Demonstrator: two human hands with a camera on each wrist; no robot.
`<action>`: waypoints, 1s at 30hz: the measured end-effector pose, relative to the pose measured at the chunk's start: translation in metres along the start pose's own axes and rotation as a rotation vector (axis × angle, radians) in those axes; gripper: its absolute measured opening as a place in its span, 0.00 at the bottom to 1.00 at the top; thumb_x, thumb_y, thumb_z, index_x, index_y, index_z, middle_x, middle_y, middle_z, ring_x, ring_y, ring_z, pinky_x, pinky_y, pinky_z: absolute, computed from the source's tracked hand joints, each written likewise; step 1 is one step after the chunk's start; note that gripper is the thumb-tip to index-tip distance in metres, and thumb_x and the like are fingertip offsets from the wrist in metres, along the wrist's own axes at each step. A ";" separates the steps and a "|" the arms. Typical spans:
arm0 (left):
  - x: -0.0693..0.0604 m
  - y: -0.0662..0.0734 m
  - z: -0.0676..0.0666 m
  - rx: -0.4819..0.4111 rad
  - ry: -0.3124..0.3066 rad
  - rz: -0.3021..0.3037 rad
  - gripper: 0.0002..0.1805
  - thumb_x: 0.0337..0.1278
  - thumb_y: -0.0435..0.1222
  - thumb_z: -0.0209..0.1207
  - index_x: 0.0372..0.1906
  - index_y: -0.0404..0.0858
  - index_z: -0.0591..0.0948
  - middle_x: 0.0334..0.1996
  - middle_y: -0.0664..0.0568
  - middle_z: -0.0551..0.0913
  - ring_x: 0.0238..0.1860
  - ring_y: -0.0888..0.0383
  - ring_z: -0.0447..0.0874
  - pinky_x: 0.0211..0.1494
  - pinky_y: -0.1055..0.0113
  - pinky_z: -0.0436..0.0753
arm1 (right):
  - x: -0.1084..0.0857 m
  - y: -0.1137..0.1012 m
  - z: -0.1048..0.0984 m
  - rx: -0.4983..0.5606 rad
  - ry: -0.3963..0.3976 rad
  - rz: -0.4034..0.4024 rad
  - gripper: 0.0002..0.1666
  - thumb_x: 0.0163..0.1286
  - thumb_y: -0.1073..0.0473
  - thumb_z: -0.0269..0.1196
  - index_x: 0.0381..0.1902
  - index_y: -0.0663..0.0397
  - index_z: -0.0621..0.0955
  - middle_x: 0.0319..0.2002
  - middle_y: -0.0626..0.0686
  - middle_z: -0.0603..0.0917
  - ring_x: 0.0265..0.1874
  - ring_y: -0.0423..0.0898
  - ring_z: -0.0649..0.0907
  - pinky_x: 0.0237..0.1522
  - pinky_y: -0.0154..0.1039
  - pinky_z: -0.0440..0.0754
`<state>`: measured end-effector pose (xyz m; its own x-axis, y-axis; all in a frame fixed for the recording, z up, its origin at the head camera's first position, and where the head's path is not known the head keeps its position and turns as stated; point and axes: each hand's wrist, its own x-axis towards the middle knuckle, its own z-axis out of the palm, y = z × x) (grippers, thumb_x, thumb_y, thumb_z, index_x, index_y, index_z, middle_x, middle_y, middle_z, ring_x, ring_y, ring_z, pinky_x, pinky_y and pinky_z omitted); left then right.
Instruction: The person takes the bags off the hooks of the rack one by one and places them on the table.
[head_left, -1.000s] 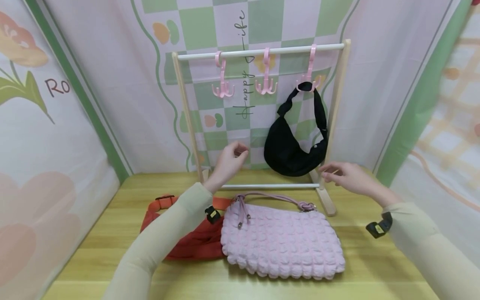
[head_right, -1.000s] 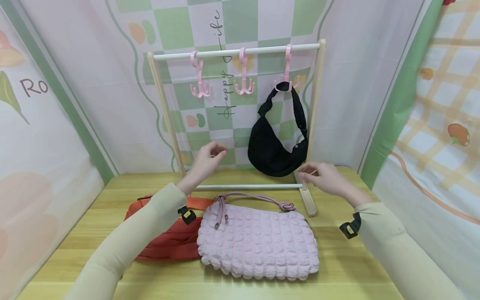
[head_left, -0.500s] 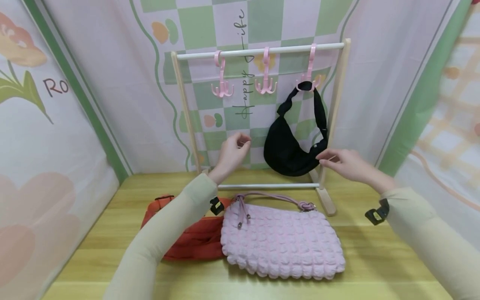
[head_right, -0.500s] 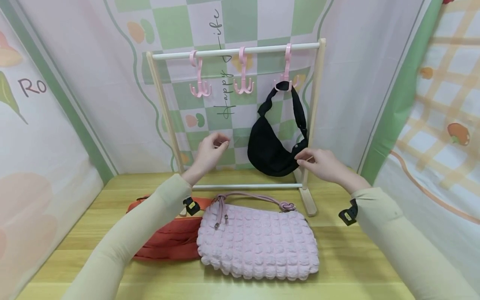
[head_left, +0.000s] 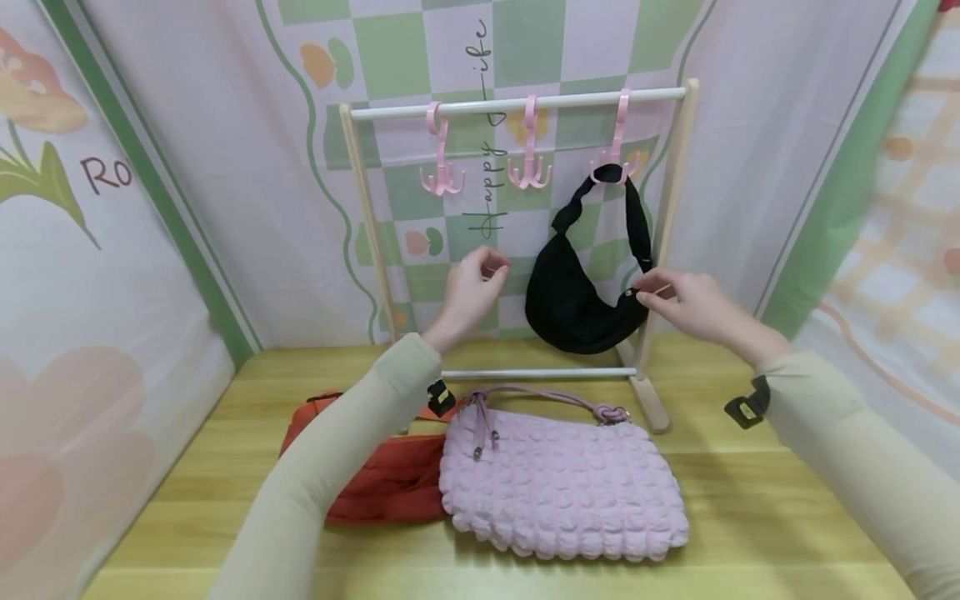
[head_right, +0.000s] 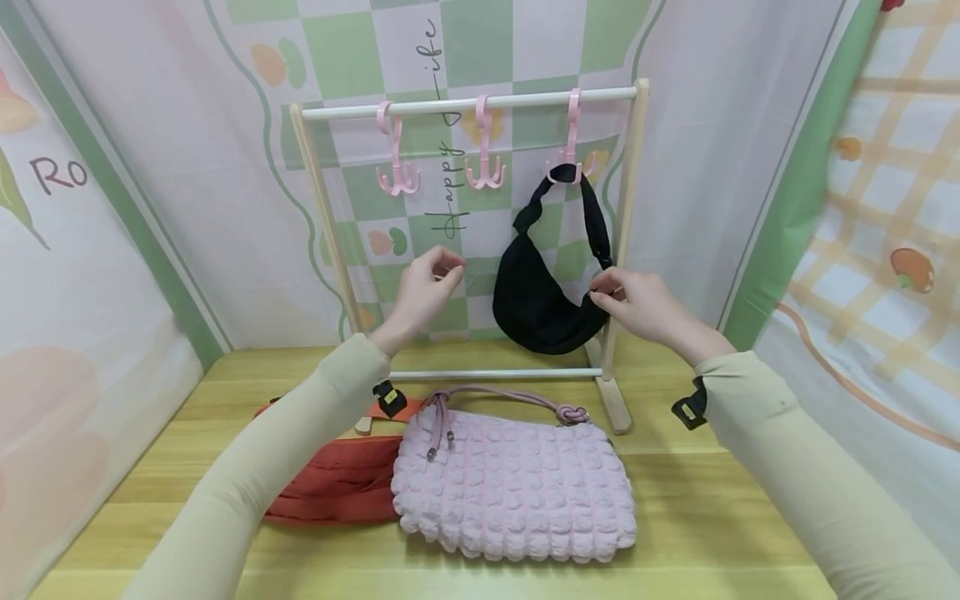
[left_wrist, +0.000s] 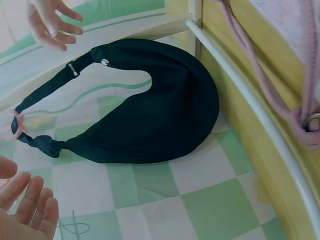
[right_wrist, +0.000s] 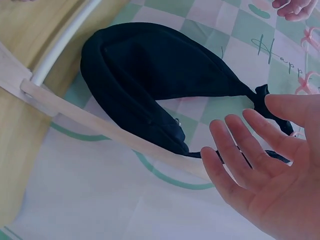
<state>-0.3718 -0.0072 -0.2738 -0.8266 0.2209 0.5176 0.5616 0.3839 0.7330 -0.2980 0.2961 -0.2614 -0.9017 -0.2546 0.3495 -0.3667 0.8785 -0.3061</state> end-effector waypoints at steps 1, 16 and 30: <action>0.001 0.002 0.000 -0.003 0.000 0.004 0.08 0.62 0.34 0.55 0.43 0.37 0.80 0.40 0.49 0.83 0.41 0.56 0.80 0.44 0.70 0.79 | 0.001 0.000 -0.001 0.000 0.008 0.006 0.17 0.72 0.56 0.54 0.52 0.62 0.78 0.45 0.63 0.83 0.43 0.59 0.82 0.44 0.56 0.78; 0.022 0.017 0.003 0.059 0.053 -0.010 0.08 0.63 0.37 0.55 0.43 0.41 0.80 0.39 0.52 0.82 0.39 0.60 0.78 0.43 0.71 0.77 | 0.012 0.004 -0.026 -0.001 0.079 0.037 0.23 0.75 0.50 0.49 0.57 0.63 0.74 0.51 0.67 0.80 0.48 0.63 0.80 0.48 0.61 0.74; 0.045 0.014 0.002 0.013 0.091 -0.045 0.08 0.63 0.37 0.55 0.43 0.39 0.80 0.39 0.50 0.82 0.39 0.58 0.78 0.42 0.70 0.78 | 0.027 0.005 -0.047 -0.011 0.160 -0.011 0.26 0.75 0.51 0.47 0.61 0.67 0.71 0.56 0.70 0.75 0.50 0.68 0.78 0.49 0.62 0.76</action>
<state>-0.4011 0.0097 -0.2411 -0.8438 0.1213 0.5228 0.5231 0.4034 0.7507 -0.3137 0.3119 -0.2121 -0.8493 -0.1969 0.4899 -0.3726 0.8808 -0.2920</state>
